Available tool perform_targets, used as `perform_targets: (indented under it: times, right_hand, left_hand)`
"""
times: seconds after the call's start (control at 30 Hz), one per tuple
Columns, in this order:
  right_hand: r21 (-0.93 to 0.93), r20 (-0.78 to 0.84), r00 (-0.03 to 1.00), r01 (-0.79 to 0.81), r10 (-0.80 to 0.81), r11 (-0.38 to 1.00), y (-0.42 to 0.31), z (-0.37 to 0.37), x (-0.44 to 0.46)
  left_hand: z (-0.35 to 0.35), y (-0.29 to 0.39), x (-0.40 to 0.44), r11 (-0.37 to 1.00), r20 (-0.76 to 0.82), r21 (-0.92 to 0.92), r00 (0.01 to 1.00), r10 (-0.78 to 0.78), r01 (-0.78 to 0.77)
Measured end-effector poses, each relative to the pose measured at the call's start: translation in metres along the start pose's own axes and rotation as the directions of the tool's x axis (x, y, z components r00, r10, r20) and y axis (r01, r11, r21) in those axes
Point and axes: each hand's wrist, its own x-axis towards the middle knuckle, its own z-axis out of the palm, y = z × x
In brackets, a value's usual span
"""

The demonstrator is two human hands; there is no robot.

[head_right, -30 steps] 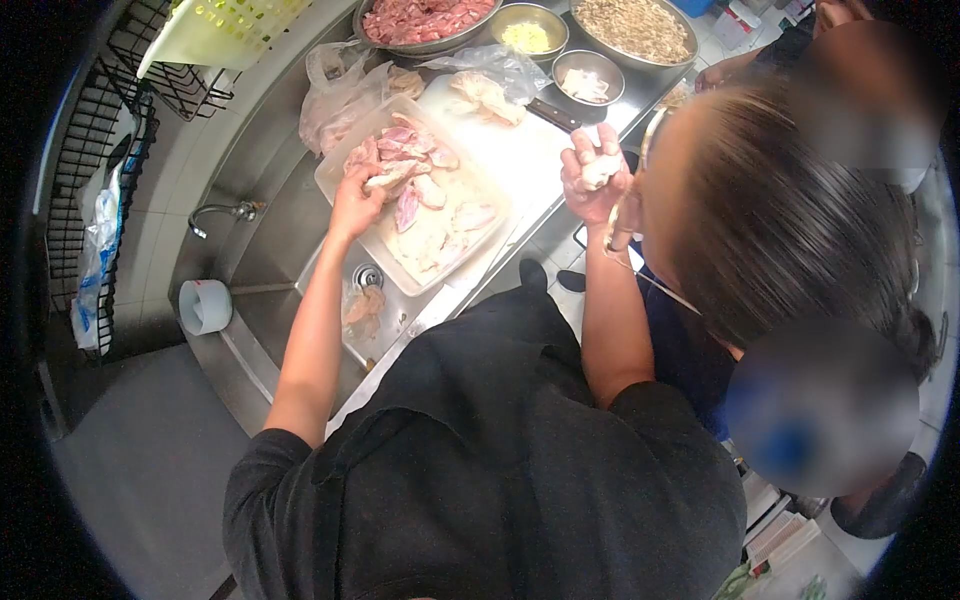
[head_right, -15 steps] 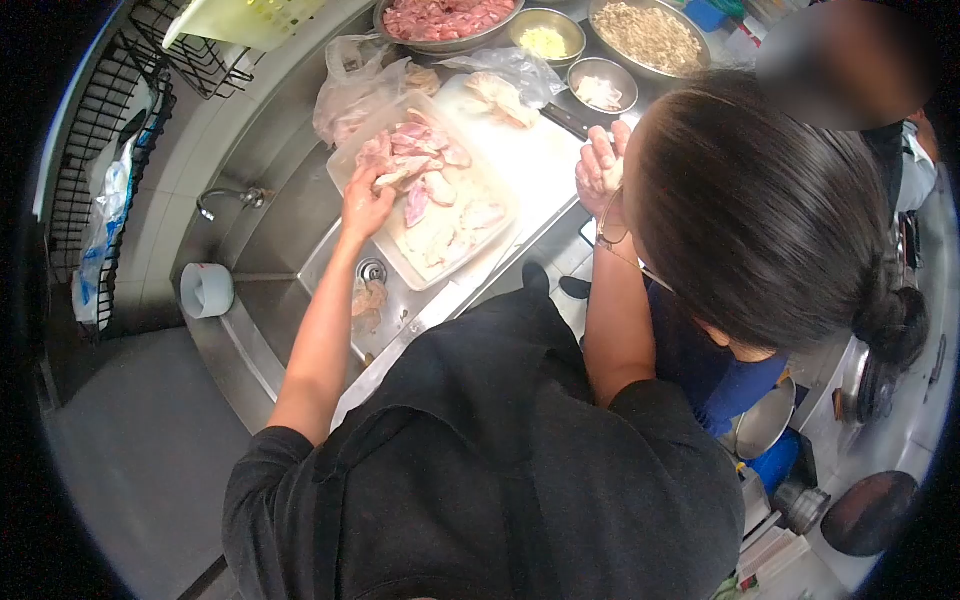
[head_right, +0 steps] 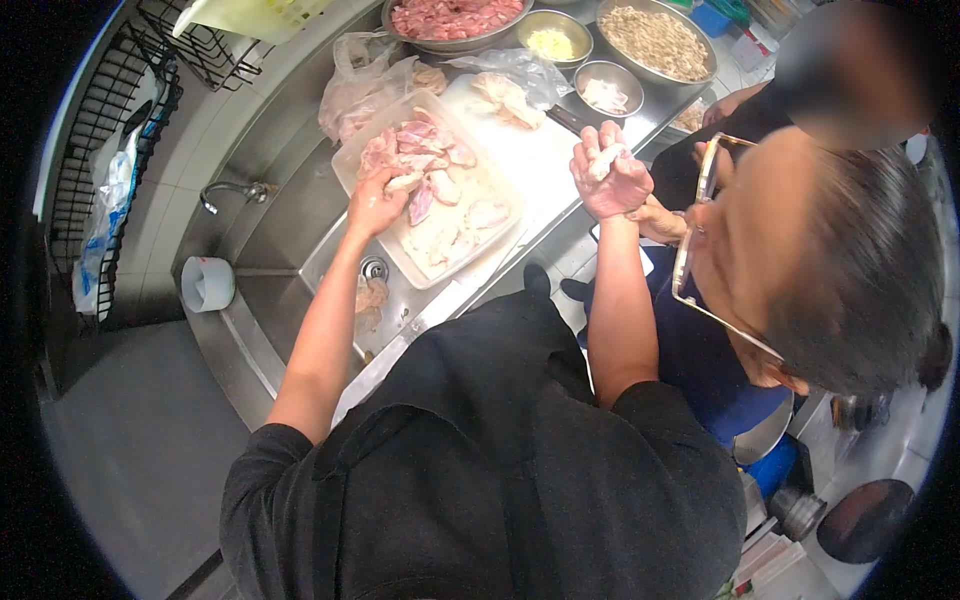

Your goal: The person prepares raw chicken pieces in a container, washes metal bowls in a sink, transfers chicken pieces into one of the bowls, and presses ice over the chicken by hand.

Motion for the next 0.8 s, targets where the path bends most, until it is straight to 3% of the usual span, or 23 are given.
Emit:
perform_targets:
  times: [0.1, 0.17, 0.2, 0.33, 0.4, 0.43, 0.47, 0.53, 0.57, 0.63, 0.67, 0.7, 0.73, 0.8]
  right_hand:
    - [-0.025, -0.012, 1.000, 0.005, -0.005, 1.000, -0.008, -0.006, 0.003]
    - [-0.039, 0.028, 0.999, 0.024, -0.023, 0.999, -0.014, -0.012, 0.008]
    - [-0.038, 0.028, 0.999, 0.024, -0.022, 0.999, -0.016, -0.013, 0.008]
    - [-0.044, -0.171, 0.985, 0.022, -0.029, 0.999, -0.012, -0.021, 0.005]
    - [-0.089, -0.345, 0.938, -0.053, 0.020, 0.995, 0.001, -0.026, 0.005]
    - [-0.236, -0.278, 0.959, -0.128, 0.059, 0.963, 0.007, -0.026, 0.007]
    - [-0.281, -0.367, 0.925, -0.211, 0.099, 0.936, 0.016, -0.026, 0.006]
    - [-0.362, -0.393, 0.900, -0.339, 0.187, 0.868, 0.036, -0.006, 0.016]
    - [-0.361, -0.395, 0.899, -0.340, 0.188, 0.869, 0.043, 0.007, 0.021]
    - [-0.352, -0.392, 0.826, -0.541, 0.405, 0.764, 0.057, 0.027, 0.031]
    - [-0.352, -0.391, 0.826, -0.542, 0.406, 0.763, 0.067, 0.026, 0.035]
    - [-0.632, -0.493, 0.803, -0.595, 0.336, 0.496, 0.078, 0.020, 0.038]
    - [-0.791, -0.560, 0.796, -0.596, 0.229, 0.138, 0.088, 0.013, 0.039]
    - [-0.757, -0.623, 0.748, -0.650, 0.230, 0.062, 0.099, 0.007, 0.043]
  left_hand:
    - [0.003, -0.002, 0.001, 0.990, -0.044, 0.096, 0.994, 0.103, -0.099]
    - [0.000, 0.006, -0.001, 0.996, 0.066, 0.082, 0.997, -0.047, 0.041]
    - [0.000, 0.005, -0.001, 0.996, 0.067, 0.082, 0.997, -0.047, 0.042]
    - [-0.001, 0.007, -0.002, 0.992, 0.090, 0.125, 0.995, -0.031, 0.019]
    - [-0.001, 0.009, -0.002, 0.990, 0.096, 0.142, 0.995, -0.025, 0.012]
    - [0.001, 0.009, -0.002, 0.989, 0.101, 0.145, 0.994, -0.036, 0.021]
    - [0.001, 0.008, -0.002, 0.988, 0.107, 0.150, 0.993, -0.048, 0.032]
    - [0.002, 0.009, -0.003, 0.986, 0.094, 0.168, 0.995, -0.040, 0.024]
    - [0.003, 0.009, -0.003, 0.983, 0.083, 0.183, 0.996, -0.027, 0.011]
    - [0.005, 0.008, -0.002, 0.977, 0.109, 0.212, 0.993, -0.032, 0.008]
    - [0.005, 0.006, -0.002, 0.971, 0.132, 0.240, 0.991, -0.038, 0.005]
    - [0.005, 0.008, -0.002, 0.971, 0.131, 0.241, 0.991, -0.040, 0.007]
    - [0.004, 0.011, -0.002, 0.963, 0.154, 0.269, 0.986, -0.062, 0.019]
    - [0.004, 0.015, -0.001, 0.955, 0.174, 0.297, 0.981, -0.085, 0.030]
